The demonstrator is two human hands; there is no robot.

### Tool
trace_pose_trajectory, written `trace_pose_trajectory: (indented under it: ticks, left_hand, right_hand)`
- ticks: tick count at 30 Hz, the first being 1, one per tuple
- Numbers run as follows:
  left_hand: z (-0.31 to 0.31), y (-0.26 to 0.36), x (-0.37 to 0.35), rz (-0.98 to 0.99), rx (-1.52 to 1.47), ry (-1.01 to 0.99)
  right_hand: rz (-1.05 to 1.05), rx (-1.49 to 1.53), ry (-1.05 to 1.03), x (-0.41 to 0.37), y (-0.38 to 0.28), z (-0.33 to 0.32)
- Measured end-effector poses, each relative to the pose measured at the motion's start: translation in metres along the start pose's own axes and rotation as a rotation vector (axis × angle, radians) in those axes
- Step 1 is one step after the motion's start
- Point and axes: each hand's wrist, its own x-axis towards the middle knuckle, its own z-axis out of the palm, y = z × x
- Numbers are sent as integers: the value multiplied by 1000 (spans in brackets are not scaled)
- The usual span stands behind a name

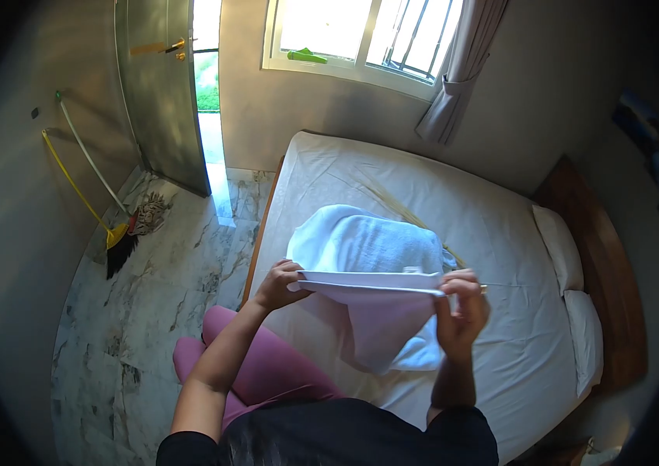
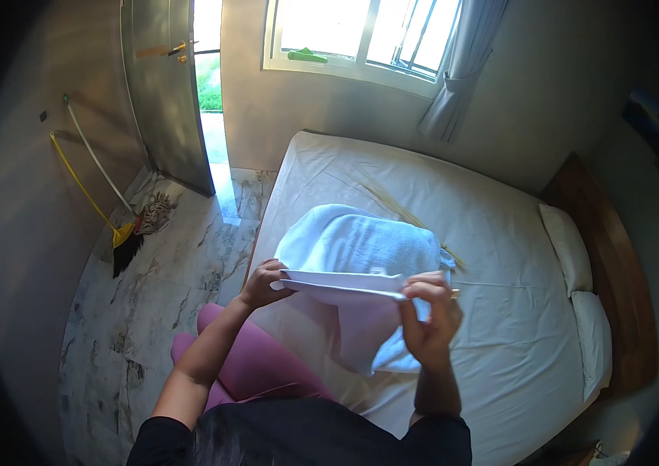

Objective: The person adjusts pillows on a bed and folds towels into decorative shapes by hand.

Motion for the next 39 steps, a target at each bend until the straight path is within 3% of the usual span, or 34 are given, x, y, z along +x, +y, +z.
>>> trace_pose_trajectory:
  ticks: [4,7,9,15,21,24,26,29,30,34,37,39]
  left_hand:
    - [4,-10,-4,-14,71,-1]
    - [9,-16,-5,-96,-46,49]
    - [7,-12,2,-42,-11,79]
    - [-5,-10,20,-41,37,87]
    - [-30,-11,28,-41,197,38]
    - [-59,-18,48,-1,264,164]
    - [-97,-9,70,-90,202,227]
    - [-158,24,100,71,302,404]
    - [-176,35,105,42,305,436]
    - [-234,69,113,99,-8,405]
    - [-249,69,105,-88,-323,181]
    - [-242,32,93,-246,-268,27]
  right_hand:
    - [-91,-123,144,26,-8,-42]
    - [-112,-214,238,39,-21,-71]
    - [-162,-320,283,50,-29,-86]
    - [-160,-532,513,69,-36,-140]
    - [-98,-656,598,85,-27,-177]
    - [-50,-652,641,88,-15,-192]
    - [-25,-657,664,88,-7,-203]
    - [18,-644,816,87,-7,-226]
    - [40,-637,866,84,-3,-238]
    - [88,-455,871,77,13,-261]
    - [244,-149,617,57,81,-288]
    - [475,-232,436,52,115,-270]
